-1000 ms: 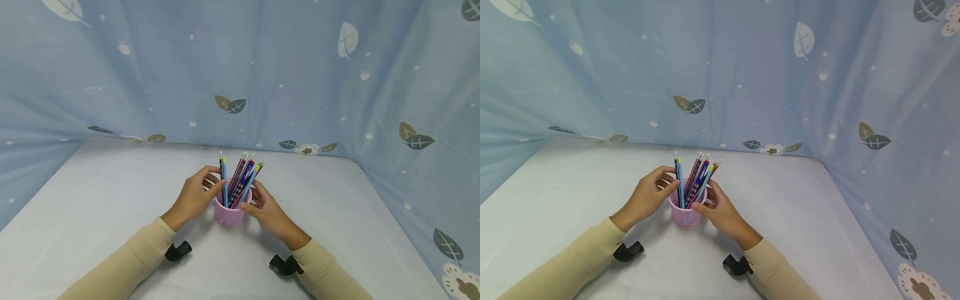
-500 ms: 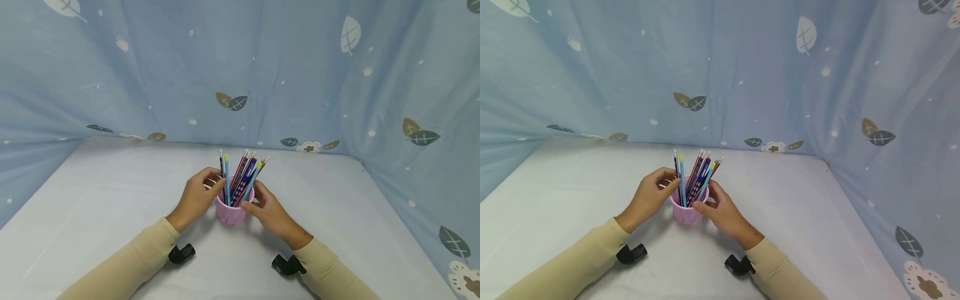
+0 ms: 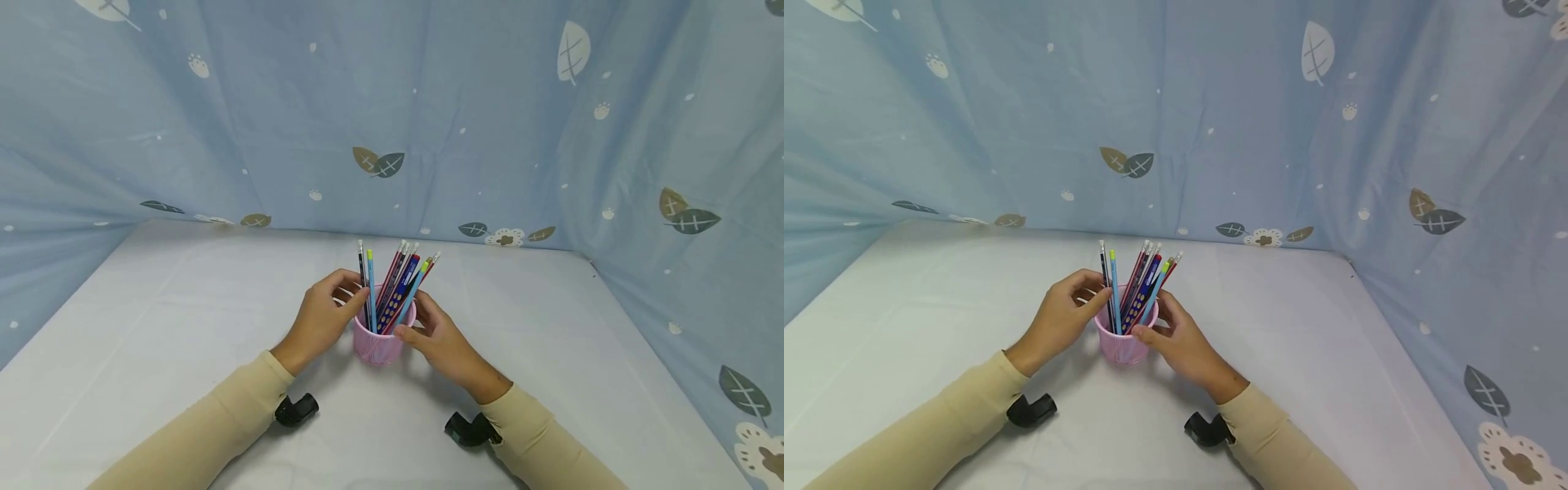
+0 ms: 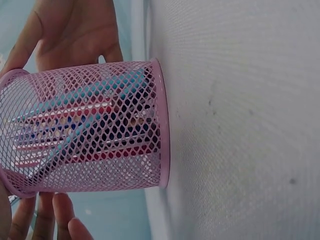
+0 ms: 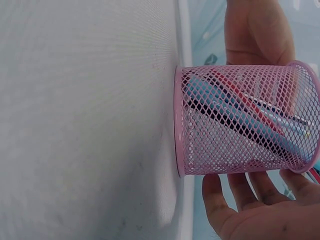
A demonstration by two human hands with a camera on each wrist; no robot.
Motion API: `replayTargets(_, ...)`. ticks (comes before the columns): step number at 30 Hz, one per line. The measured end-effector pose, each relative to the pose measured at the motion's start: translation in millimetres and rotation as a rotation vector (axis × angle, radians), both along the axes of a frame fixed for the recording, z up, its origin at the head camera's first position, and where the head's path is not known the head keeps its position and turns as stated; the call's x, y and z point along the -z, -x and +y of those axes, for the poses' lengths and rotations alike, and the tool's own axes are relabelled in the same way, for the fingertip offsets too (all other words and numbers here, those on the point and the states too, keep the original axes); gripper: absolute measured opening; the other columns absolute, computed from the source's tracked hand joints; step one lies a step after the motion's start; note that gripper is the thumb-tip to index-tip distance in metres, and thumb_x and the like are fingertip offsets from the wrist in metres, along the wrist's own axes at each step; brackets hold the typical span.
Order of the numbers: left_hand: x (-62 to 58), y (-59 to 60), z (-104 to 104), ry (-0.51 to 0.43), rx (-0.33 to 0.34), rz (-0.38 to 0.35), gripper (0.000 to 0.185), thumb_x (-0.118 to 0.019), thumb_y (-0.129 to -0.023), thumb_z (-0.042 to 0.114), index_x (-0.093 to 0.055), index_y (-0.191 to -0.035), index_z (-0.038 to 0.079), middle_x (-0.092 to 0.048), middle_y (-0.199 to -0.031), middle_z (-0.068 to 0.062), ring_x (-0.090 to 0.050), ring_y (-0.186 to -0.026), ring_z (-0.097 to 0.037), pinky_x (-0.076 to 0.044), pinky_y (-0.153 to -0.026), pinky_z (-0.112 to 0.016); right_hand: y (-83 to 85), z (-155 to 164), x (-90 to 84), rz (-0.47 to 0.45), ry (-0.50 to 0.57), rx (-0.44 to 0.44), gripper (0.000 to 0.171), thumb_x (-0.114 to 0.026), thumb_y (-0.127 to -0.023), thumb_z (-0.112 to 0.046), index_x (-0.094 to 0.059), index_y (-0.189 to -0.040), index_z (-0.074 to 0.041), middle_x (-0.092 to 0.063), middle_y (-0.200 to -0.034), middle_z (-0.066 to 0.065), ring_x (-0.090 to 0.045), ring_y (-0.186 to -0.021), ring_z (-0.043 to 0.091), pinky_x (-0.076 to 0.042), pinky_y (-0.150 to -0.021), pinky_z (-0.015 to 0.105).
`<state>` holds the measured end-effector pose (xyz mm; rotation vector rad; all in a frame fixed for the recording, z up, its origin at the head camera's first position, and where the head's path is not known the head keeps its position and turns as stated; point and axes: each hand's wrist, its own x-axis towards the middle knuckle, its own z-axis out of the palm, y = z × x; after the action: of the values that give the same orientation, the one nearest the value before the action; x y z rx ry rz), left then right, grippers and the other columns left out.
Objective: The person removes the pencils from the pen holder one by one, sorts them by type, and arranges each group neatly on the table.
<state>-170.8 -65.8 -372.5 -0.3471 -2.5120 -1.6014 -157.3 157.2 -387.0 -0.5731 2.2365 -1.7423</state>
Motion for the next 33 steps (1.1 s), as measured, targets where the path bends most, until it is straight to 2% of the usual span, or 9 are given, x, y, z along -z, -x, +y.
replayTargets(10, -3.6, -1.3, 0.0, 0.007, -0.001, 0.013, 0.021, -0.065, -0.098, 0.025, -0.065, -0.114, 0.011, -0.068, -0.104, -0.006, -0.063, -0.093, -0.019, -0.054, -0.083, -0.034, 2.5, 0.2, 1.0, 0.022, 0.003, -0.007, 0.072, -0.063, -0.1, -0.021, -0.021, -0.158, -0.029, -0.031, -0.162, -0.002, -0.034, -0.148, 0.02, -0.04, -0.115, 0.045)
replayTargets(28, -1.3, -1.6, 2.6, 0.006, -0.009, 0.041, 0.021, -0.066, -0.098, 0.023, -0.065, -0.113, 0.009, -0.068, -0.105, -0.006, -0.063, -0.094, -0.02, -0.054, -0.081, -0.033, 2.5, 1.8, 2.3, 0.034, 0.004, -0.017, 0.071, -0.061, -0.101, -0.02, -0.02, -0.159, -0.029, -0.03, -0.163, -0.001, -0.033, -0.149, 0.021, -0.039, -0.115, 0.046)
replayTargets(33, -2.7, -2.6, 3.1, -0.001, 0.006, 0.015, 0.022, -0.063, -0.099, 0.023, -0.064, -0.116, 0.008, -0.068, -0.108, -0.007, -0.064, -0.097, -0.021, -0.052, -0.084, -0.033, 2.9, 2.0, 3.2, 0.038, -0.004, -0.019, 0.071, -0.061, -0.101, -0.021, -0.02, -0.159, -0.028, -0.03, -0.163, -0.002, -0.035, -0.148, 0.021, -0.041, -0.114, 0.046)
